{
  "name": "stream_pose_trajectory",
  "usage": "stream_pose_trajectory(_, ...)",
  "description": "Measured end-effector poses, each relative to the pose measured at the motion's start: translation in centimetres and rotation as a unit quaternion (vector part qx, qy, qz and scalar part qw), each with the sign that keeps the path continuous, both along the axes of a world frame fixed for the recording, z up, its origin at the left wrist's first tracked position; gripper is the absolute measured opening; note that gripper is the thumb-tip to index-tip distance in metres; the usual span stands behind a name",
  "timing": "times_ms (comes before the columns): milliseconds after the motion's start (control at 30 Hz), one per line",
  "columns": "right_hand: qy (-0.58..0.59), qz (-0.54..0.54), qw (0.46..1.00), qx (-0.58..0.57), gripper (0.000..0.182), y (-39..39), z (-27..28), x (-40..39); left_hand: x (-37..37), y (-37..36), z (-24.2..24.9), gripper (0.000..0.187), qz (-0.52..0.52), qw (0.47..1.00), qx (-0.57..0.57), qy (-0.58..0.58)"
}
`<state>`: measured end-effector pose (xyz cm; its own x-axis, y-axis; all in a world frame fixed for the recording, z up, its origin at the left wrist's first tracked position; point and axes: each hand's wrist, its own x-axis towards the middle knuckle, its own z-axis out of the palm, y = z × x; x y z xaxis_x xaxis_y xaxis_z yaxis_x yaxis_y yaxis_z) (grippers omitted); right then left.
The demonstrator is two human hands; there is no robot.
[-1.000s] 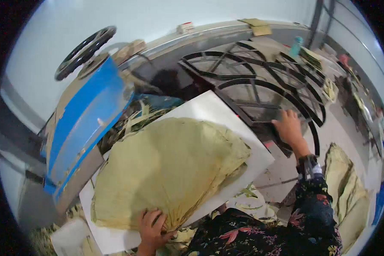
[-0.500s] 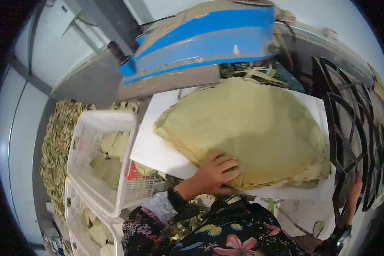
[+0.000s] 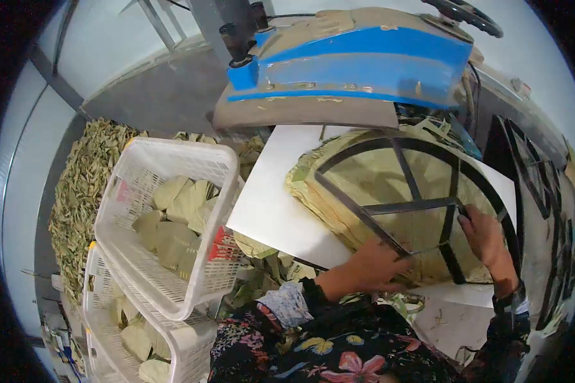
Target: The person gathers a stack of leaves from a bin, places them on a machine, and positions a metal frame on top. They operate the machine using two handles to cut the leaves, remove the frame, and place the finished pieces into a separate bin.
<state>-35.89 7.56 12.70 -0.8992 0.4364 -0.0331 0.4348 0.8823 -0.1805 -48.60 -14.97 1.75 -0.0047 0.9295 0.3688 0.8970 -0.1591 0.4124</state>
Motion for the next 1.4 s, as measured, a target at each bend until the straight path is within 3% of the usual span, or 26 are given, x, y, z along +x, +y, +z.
stream_pose_trajectory(133, -0.043, 0.001, 0.999, 0.018, 0.029, -0.3, -1.1, -3.1, -0.3, -0.5, 0.2, 0.052, -0.010, 0.998, 0.042, -0.035)
stream_pose_trajectory(333, -0.057, -0.018, 0.997, 0.041, 0.025, -0.2, -2.2, -4.1, -0.2, -0.5, 0.2, 0.050, -0.037, 0.998, -0.009, -0.049)
stream_pose_trajectory(400, -0.048, -0.018, 0.998, -0.022, 0.026, 0.0, -2.5, -4.2, -0.4, -0.1, 0.7, 0.052, -0.047, 0.996, -0.058, -0.053)
stream_pose_trajectory(467, 0.104, 0.143, 0.984, 0.015, 0.026, 2.9, -6.6, -2.6, -0.3, -0.3, 0.3, 0.050, -0.021, 0.999, -0.035, -0.002)
stream_pose_trajectory(533, -0.083, 0.045, 0.993, 0.065, 0.019, 0.7, -3.8, -4.6, -0.3, 0.2, 0.3, 0.050, -0.029, 0.999, -0.018, 0.005)
stream_pose_trajectory(567, -0.042, 0.026, 0.993, 0.105, 0.016, 0.1, -4.1, -4.9, -0.2, 0.6, 0.7, 0.050, -0.069, 0.998, -0.011, 0.006)
stream_pose_trajectory(633, -0.026, 0.080, 0.973, 0.214, 0.015, 0.3, -4.9, -4.5, -0.2, 0.6, 1.7, 0.053, -0.040, 0.996, -0.079, 0.020)
stream_pose_trajectory(733, 0.001, 0.073, 0.971, 0.228, 0.014, 0.4, -5.1, -5.0, -0.4, 0.7, 1.4, 0.057, -0.044, 0.997, -0.026, 0.049)
stream_pose_trajectory(933, 0.022, 0.034, 0.988, 0.149, 0.015, 0.9, -5.3, -5.9, -0.1, 1.2, 1.8, 0.059, -0.051, 0.995, -0.045, 0.066)
stream_pose_trajectory(1167, 0.062, 0.035, 0.986, 0.154, 0.011, 0.8, -7.0, -5.5, -0.1, 0.3, 0.4, 0.067, -0.047, 0.995, -0.060, 0.067)
stream_pose_trajectory(1400, 0.102, 0.031, 0.981, 0.164, 0.010, 0.8, -7.2, -5.3, 0.7, -0.1, 0.1, 0.067, 0.017, 0.987, -0.004, 0.162)
